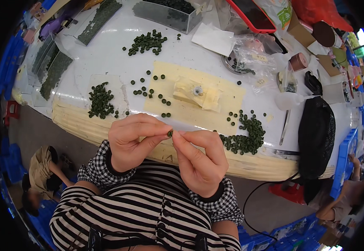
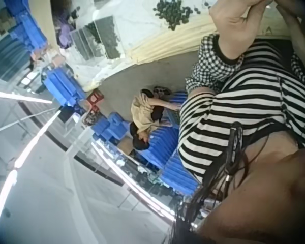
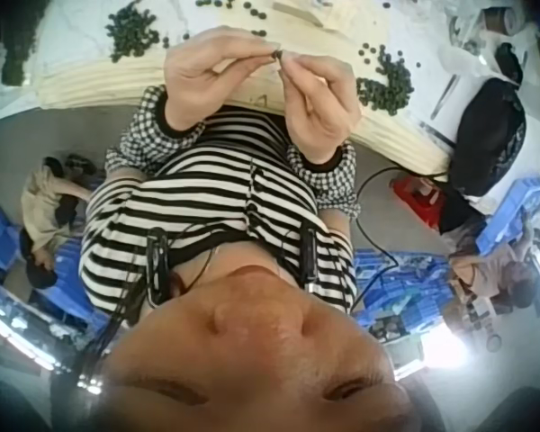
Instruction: Manually assembling small green plastic components into a white frame at a factory workbench.
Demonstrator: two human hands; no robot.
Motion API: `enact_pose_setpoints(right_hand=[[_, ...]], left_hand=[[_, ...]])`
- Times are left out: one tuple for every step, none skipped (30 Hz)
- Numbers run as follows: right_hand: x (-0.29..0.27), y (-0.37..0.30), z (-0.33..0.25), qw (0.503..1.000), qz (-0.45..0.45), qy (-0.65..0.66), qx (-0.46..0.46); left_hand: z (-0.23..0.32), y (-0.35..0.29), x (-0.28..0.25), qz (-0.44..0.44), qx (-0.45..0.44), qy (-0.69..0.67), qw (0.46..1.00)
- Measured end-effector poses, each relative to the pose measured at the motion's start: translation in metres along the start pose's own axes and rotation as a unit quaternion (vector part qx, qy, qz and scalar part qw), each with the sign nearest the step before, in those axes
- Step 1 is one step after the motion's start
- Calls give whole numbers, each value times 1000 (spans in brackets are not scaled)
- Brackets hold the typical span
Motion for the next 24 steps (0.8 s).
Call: enact_pose_setpoints(right_hand=[[0, 0, 0, 1000, -1, -3, -3], [0, 0, -1, 1000, -2, -6, -6], [0, 1, -1, 1000, -4, -8, -6], [-1, 1, -2, 1000, -6, -10, -6], [-1, 1, -2, 1000, -8, -12, -7], [-1, 1, -2, 1000, -9, -11, -6], [-1, 1, -1, 1000, -9, -10, -6], [-1, 0, -1, 1000, -9, -9, -6], [-1, 0, -1, 1000, -11, -8, -5], [-1, 1, -1, 1000, -12, -7, -4], [-1, 1, -2, 1000, -14, -7, -3], [-1, 0, -2, 1000, -14, -6, -1], [-1, 0, -2, 1000, -14, -5, 0], [-1, 0, -2, 1000, -15, -3, 2], [-1, 0, -2, 1000, -14, 0, 3], [0, -1, -1, 1000, -13, 3, 4], [0, -1, -1, 1000, -12, 6, 6], [1, -1, -2, 1000, -11, 9, 7], [1, -1, -2, 1000, -9, 12, 8], [1, -1, -2, 1000, -8, 15, 10], [1, -1, -2, 1000, -9, 17, 12], [1, -1, -2, 1000, -9, 19, 13], [1, -2, -1, 1000, -10, 22, 15], [1, -2, -2, 1000, -10, 21, 14]], left_hand=[[0, 0, 0, 0, -1, -1, 1000], [0, 0, 0, 0, -1, -2, 1000], [0, 0, 0, -1, -2, -4, 1000], [0, 0, 0, -2, -2, -7, 1000], [-1, -1, 0, -3, -2, -9, 1000], [-1, -1, 0, -4, -1, -7, 1000], [-1, -1, 0, -4, 0, -6, 1000], [-1, -1, 0, -5, 1, -4, 1000], [-1, -1, 0, -4, 1, -4, 1000], [-1, -1, 0, -3, 2, -3, 1000], [-1, -2, 0, -3, 2, -2, 1000], [-1, -2, 1, -3, 1, -3, 1000], [-1, -2, 1, -2, -1, -4, 1000], [-1, -2, 1, -2, -2, -5, 1000], [-1, -2, 1, -2, -1, -4, 1000], [-1, -2, 1, -2, 0, -4, 1000], [-1, -2, 1, -2, 1, -3, 1000], [-1, -2, 0, -2, 1, -4, 1000], [-1, -2, 0, -1, 2, -5, 1000], [-1, -3, 0, -1, 2, -6, 1000], [0, -2, 0, -2, 1, -7, 1000], [0, -2, 0, -3, 1, -9, 1000], [0, -2, 0, -4, 1, -10, 1000], [-1, -2, 0, -4, -3, -20, 1000]])
Point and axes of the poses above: each hand's wrist, its own y-axis towards the middle knuckle, its own x-axis out of the palm, z = x × y, the point moved 3 cm from there along y, towards the middle knuckle, and after that the axes turned 14 degrees about -z, right-handed, at the moved point
